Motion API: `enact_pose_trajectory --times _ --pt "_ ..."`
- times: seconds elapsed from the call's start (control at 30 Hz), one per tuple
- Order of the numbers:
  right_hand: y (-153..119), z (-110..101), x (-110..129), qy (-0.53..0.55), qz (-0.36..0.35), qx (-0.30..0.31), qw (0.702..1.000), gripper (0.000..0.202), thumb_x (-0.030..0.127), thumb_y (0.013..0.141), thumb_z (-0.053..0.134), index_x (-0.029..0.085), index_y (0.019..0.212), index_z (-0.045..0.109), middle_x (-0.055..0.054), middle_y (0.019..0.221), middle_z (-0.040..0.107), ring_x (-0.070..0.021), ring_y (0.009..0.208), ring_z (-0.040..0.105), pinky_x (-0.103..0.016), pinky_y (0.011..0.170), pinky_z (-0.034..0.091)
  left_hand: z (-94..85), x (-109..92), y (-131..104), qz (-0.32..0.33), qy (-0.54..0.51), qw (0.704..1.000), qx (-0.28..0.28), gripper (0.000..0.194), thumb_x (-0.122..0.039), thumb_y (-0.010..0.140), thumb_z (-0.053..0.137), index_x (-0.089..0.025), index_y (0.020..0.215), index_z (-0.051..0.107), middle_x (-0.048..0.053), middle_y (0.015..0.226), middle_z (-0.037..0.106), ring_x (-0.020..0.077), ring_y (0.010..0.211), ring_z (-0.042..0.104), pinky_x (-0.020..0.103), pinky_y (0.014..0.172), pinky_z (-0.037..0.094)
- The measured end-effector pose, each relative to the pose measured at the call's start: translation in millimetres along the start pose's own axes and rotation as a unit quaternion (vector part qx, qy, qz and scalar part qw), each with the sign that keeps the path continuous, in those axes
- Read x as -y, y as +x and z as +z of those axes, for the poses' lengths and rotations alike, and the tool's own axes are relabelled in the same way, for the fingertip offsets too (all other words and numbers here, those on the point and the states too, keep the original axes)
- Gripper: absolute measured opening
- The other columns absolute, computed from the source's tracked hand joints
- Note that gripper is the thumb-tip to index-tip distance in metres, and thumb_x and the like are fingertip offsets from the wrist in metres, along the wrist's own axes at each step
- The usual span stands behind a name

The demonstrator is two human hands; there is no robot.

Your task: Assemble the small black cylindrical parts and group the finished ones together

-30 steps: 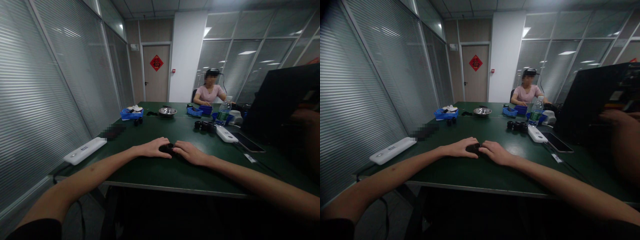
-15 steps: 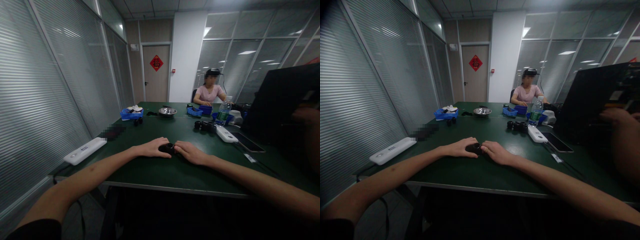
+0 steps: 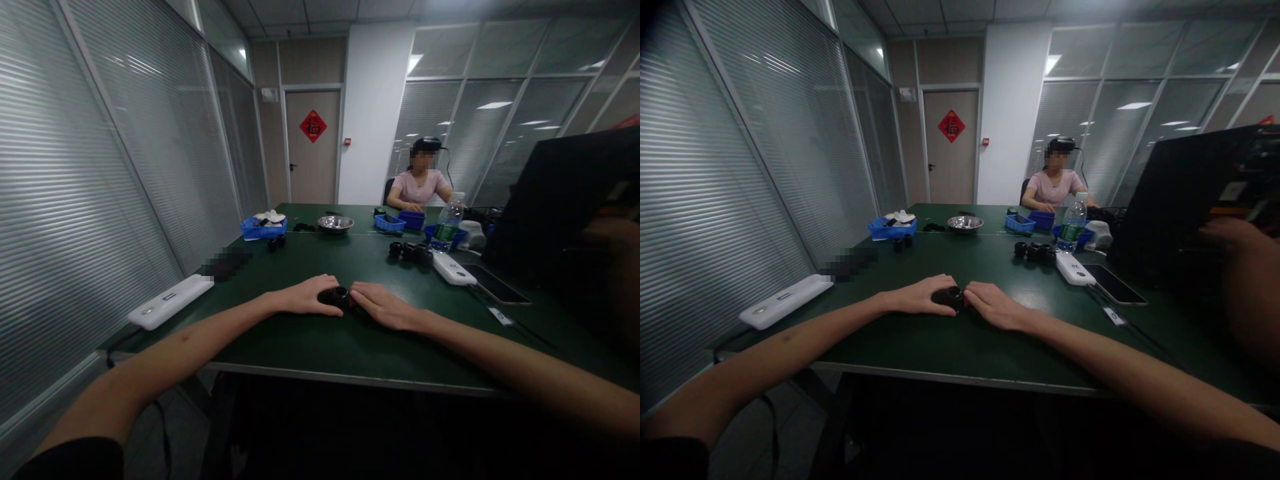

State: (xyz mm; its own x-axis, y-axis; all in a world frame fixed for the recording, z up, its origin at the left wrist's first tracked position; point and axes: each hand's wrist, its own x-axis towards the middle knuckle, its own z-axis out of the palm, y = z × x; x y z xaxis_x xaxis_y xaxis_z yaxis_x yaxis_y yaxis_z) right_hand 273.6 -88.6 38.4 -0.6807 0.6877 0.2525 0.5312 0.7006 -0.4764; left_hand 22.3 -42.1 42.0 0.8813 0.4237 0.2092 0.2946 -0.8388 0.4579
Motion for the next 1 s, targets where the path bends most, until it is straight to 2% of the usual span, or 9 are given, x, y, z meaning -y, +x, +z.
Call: enact_pose_trajectory --times 0.27,0.43,0.53,1.0 --pt "0.2 1.2 0.3 -0.024 -0.006 -0.007 1.000 0.046 0.040 0.112 0.026 0.019 0.089 0.059 -0.005 0.092 0.062 -0.0197 0.085 0.057 -0.034 0.083 0.044 -2.2 -3.3 -0.5 -0.009 -0.006 1.000 0.007 0.048 -0.062 0.091 0.066 -0.020 0.113 0.061 0.006 0.110 0.059 0.0227 0.101 0.053 0.035 0.089 0.041" --pt "2.1 3.5 2.8 -0.037 0.014 -0.017 0.999 0.041 0.050 0.108 0.043 0.018 0.091 0.063 -0.005 0.090 0.064 -0.0183 0.080 0.058 -0.032 0.075 0.043 -2.4 -2.4 -0.4 -0.013 -0.007 1.000 0.010 0.049 -0.063 0.091 0.065 -0.020 0.113 0.061 0.006 0.111 0.059 0.0225 0.100 0.052 0.035 0.087 0.041" --pt "2.5 3.7 3.0 -0.043 0.008 -0.016 0.999 0.040 0.050 0.106 0.047 0.017 0.091 0.064 -0.005 0.091 0.065 -0.0182 0.079 0.058 -0.031 0.074 0.043 -2.1 -1.9 -0.3 -0.010 -0.003 1.000 0.008 0.048 -0.063 0.091 0.065 -0.020 0.111 0.061 0.006 0.110 0.058 0.0220 0.099 0.052 0.034 0.087 0.041" --pt "0.6 5.6 -13.6 -0.039 -0.027 -0.022 0.999 0.035 0.037 0.110 0.039 0.017 0.091 0.061 -0.006 0.089 0.062 -0.0191 0.082 0.058 -0.031 0.076 0.043 -1.8 -1.8 -1.0 -0.011 -0.004 1.000 0.004 0.048 -0.063 0.090 0.065 -0.020 0.110 0.060 0.005 0.108 0.057 0.0219 0.098 0.052 0.034 0.087 0.041"
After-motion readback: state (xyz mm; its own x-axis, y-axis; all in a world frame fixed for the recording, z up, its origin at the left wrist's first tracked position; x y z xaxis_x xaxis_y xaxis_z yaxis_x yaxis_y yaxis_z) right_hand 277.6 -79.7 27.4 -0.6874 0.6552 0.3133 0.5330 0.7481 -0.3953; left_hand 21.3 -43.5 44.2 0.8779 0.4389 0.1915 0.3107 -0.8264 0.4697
